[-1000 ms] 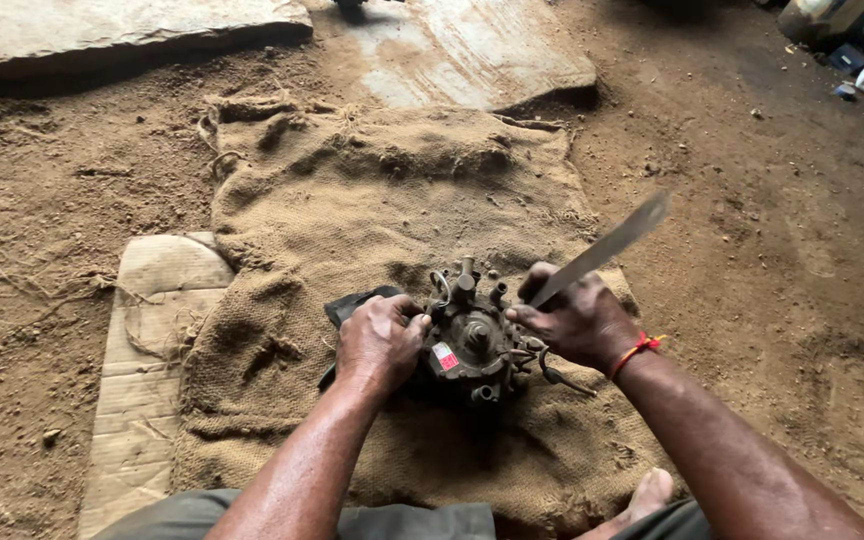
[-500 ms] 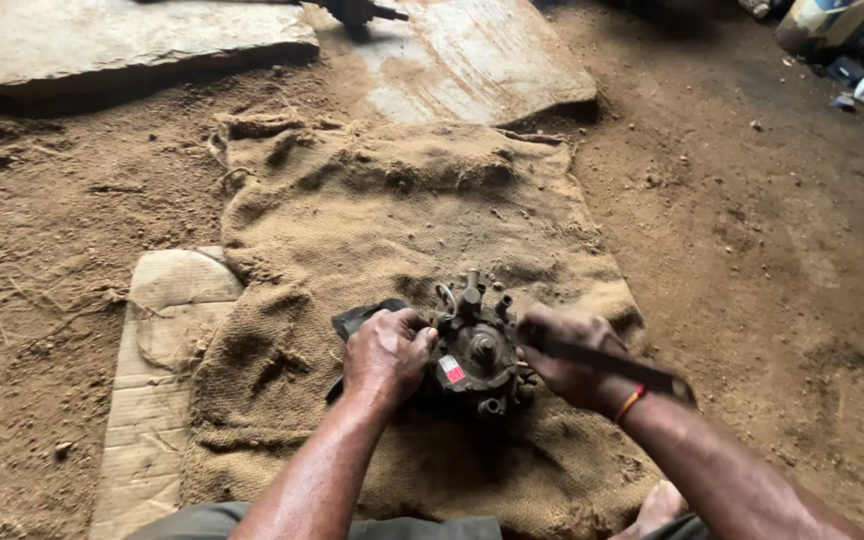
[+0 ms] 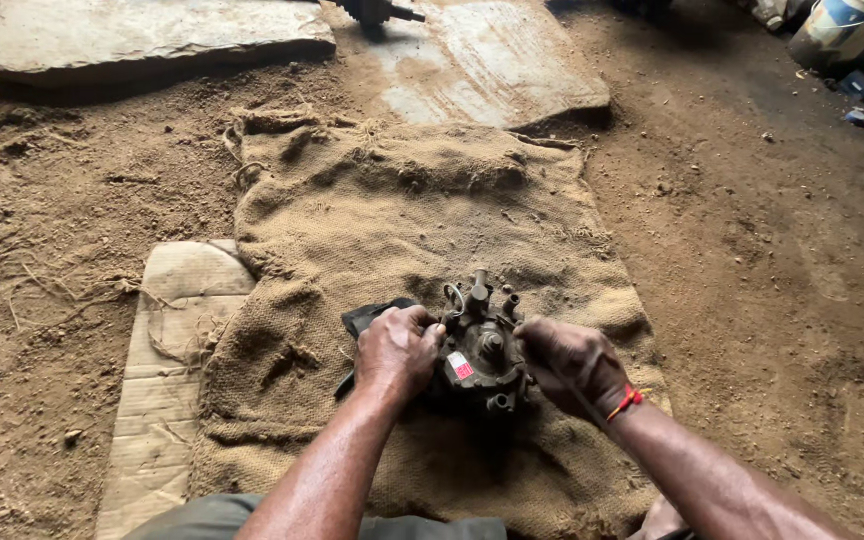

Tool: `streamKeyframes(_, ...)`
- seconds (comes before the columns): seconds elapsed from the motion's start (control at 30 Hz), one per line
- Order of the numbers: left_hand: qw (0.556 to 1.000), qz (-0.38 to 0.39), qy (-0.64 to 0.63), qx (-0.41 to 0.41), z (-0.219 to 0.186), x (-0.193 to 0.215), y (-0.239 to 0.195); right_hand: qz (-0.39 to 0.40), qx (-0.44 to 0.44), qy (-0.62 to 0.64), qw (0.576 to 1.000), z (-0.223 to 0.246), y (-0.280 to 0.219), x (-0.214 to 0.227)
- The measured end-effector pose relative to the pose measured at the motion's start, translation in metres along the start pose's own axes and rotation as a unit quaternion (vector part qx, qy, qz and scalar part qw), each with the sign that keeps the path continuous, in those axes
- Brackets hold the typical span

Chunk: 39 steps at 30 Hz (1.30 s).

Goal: The person is sitting on the ground and using a metal file to scrape and clean a mechanical part, likely a distributor cap. They hold the part steady with one hand while filing with the other, occasionally adjusting their grip and the part's position.

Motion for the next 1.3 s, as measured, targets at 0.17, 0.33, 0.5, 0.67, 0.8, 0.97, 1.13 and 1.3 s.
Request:
streamKeyframes(0.17, 1.0, -0.011, 0.009, -0.012, 0.001, 0.003, -0.004, 0.01, 0.004, 0.046, 0.999, -0.007, 0.005, -0.015)
streamKeyframes(0.33, 1.0, 0.005, 0.02, -0.001, 0.001, 0.002, 0.0, 0.019, -0.219, 0.157, 0.963, -0.009, 0.009, -0.001)
streamKeyframes(0.5, 1.0, 0.004, 0.004, -0.025, 0.005, -0.004, 0.002, 0.01, -0.22, 0.149, 0.964, 0.001, 0.012, 0.009)
streamKeyframes(0.67, 0.999, 0.003, -0.001, -0.033, 0.007, -0.003, 0.002, 0.098, -0.215, 0.133, 0.963, 0.014, 0.018, 0.002)
streamKeyframes(0.8, 1.0, 0.004, 0.018, -0.019, 0.003, -0.001, 0.002, 0.044, -0.139, 0.112, 0.983, 0.018, 0.019, 0.013)
streamKeyframes(0.97, 1.0, -0.002, 0.003, -0.021, 0.001, 0.003, -0.002, 0.039, -0.245, 0.277, 0.928, 0.015, 0.019, 0.011)
streamKeyframes(1.13, 1.0, 0.011, 0.006, -0.009, 0.001, 0.0, 0.0, 0.051, -0.251, 0.27, 0.928, 0.011, 0.028, 0.004)
streamKeyframes(1.3, 0.999, -0.006, 0.019, -0.026, 0.005, -0.005, 0.003, 0.059, -0.252, 0.16, 0.952, 0.015, 0.04, -0.006)
Point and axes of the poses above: each hand's wrist, its own y-axis towards the middle knuckle, its own x-axis out of the back of the hand, z = x × y, the point moved 2 cm from there along y, towards the middle knuckle, and after that the axes turned 3 degrees about -y, right-handed, at the moved point
